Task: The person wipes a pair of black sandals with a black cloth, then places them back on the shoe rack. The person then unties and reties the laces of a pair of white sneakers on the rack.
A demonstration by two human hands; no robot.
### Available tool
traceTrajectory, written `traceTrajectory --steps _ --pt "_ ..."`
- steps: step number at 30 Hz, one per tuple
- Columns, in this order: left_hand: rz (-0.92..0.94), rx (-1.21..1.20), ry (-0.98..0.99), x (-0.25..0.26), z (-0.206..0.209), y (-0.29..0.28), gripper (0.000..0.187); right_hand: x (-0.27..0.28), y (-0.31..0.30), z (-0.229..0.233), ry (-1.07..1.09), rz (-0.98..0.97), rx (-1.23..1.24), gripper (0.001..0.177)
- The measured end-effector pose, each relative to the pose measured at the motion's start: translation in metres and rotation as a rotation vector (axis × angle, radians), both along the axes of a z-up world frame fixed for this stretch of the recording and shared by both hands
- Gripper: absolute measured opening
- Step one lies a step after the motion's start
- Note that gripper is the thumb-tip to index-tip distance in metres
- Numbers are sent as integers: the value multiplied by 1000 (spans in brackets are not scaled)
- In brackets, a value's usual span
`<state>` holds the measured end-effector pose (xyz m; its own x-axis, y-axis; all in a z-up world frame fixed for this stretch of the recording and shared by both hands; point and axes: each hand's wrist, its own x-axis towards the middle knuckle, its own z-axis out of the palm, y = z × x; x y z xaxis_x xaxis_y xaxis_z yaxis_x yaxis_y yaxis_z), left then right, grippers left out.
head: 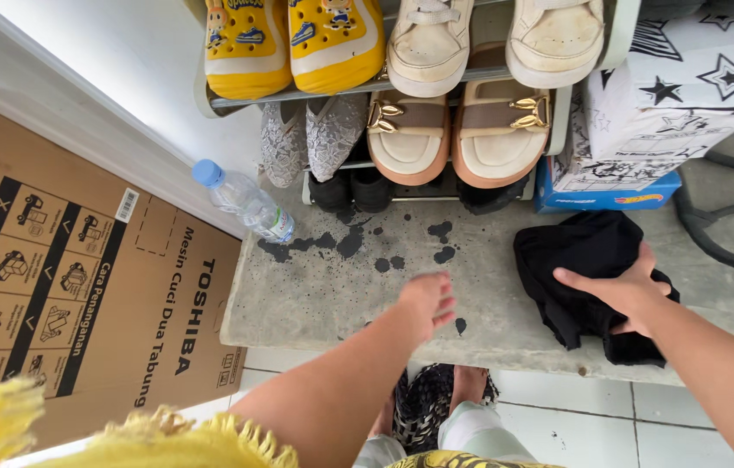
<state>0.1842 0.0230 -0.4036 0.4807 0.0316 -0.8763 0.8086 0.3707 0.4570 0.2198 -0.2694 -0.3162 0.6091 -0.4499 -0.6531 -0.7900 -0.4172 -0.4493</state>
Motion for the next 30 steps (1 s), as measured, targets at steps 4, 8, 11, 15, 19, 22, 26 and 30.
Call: traceTrajectory --steps 4,8,11,15,19,22,26,30 --pt "-146 -14 -33 -16 40 -27 29 -27 -54 -31 147 506 -527 121" --pt "-387 95 -287 -12 95 -38 40 -37 -70 -16 123 473 -466 73" --pt "-612 93 -703 -5 149 -41 58 -20 -61 37 -35 288 -125 53" --pt "-1074 383 -1300 1 225 -38 107 -2 -26 147 -131 279 153 38" --pt "-834 445 -1469 4 294 -21 125 -14 27 267 -371 203 481 43" --pt "-627 375 -1435 16 348 1 102 -39 62 331 -570 330 525 56" --pt "-587 362 -1384 24 415 35 82 -49 97 373 -737 256 244 53" --pt "-688 481 -1316 17 457 70 88 -50 114 398 -934 70 686 60"
